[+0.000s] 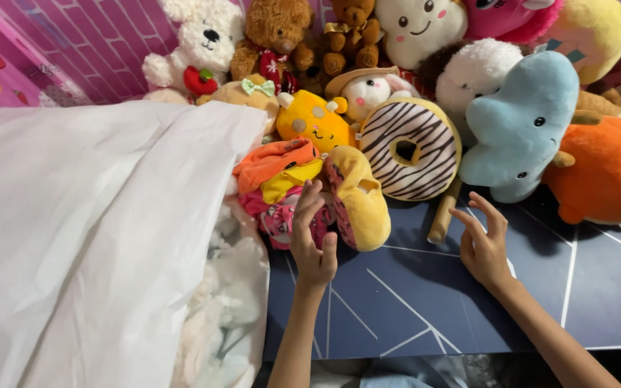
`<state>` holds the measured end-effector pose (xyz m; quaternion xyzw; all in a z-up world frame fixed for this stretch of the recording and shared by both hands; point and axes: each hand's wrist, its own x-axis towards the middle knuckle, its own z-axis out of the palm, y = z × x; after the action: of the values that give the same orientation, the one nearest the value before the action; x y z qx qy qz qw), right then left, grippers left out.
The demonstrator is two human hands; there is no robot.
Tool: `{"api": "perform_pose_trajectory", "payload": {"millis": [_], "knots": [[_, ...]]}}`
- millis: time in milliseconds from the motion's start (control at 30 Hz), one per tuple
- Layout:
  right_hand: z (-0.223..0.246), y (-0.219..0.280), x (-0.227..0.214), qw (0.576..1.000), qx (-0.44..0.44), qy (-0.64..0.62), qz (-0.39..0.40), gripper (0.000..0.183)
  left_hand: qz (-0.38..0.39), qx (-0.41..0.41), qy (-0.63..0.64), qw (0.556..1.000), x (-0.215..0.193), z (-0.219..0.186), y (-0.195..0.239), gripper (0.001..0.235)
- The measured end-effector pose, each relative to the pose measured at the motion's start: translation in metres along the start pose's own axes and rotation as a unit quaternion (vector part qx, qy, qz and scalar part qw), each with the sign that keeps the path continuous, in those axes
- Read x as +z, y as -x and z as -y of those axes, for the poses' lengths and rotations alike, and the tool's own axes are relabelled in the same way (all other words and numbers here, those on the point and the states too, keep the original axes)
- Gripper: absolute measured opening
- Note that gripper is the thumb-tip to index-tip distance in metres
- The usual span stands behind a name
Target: Stuffing a yellow plush toy with cotton filler and using a wooden stick to pack it tightly.
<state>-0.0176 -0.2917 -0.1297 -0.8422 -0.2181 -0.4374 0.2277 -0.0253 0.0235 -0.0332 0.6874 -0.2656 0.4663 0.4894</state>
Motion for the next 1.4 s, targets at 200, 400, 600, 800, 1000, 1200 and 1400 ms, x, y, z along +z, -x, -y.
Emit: {"api": "perform_pose_trajectory", "payload": {"millis": [200, 400, 600, 800, 1000, 1200, 1400], "knots": [[0.04, 0.014, 0.023, 0.979, -0.177, -0.089, -0.041, 0.033, -0.065, 0.054, -0.111, 0.99, -0.049, -0.01, 0.058, 0.052], [0.149, -0.022, 0.042, 0.919, -0.289, -0.237, 0.124, 0.034, -0.154, 0.018, -0.14, 0.978, -0.083, -0.027, 0.107, 0.044], [0.229, -0.055, 0.101, 0.886, -0.205, -0.366, 0.199, 0.049, -0.168, -0.134, -0.221, 0.951, -0.104, -0.04, 0.131, 0.04], [0.271, -0.059, 0.169, 0.856, -0.064, -0.411, 0.308, 0.068, -0.194, -0.354, -0.099, 0.91, -0.114, -0.034, 0.134, 0.065], [0.271, -0.066, 0.18, 0.827, 0.011, -0.465, 0.316, 0.03, -0.177, -0.364, -0.188, 0.895, -0.117, -0.029, 0.126, 0.058], [0.263, -0.073, 0.173, 0.834, 0.108, -0.456, 0.293, 0.02, -0.129, -0.477, -0.196, 0.847, -0.117, -0.021, 0.118, 0.074], [0.268, -0.088, 0.15, 0.834, 0.044, -0.45, 0.316, 0.053, -0.122, -0.384, -0.273, 0.874, -0.116, -0.002, 0.134, 0.067]]}}
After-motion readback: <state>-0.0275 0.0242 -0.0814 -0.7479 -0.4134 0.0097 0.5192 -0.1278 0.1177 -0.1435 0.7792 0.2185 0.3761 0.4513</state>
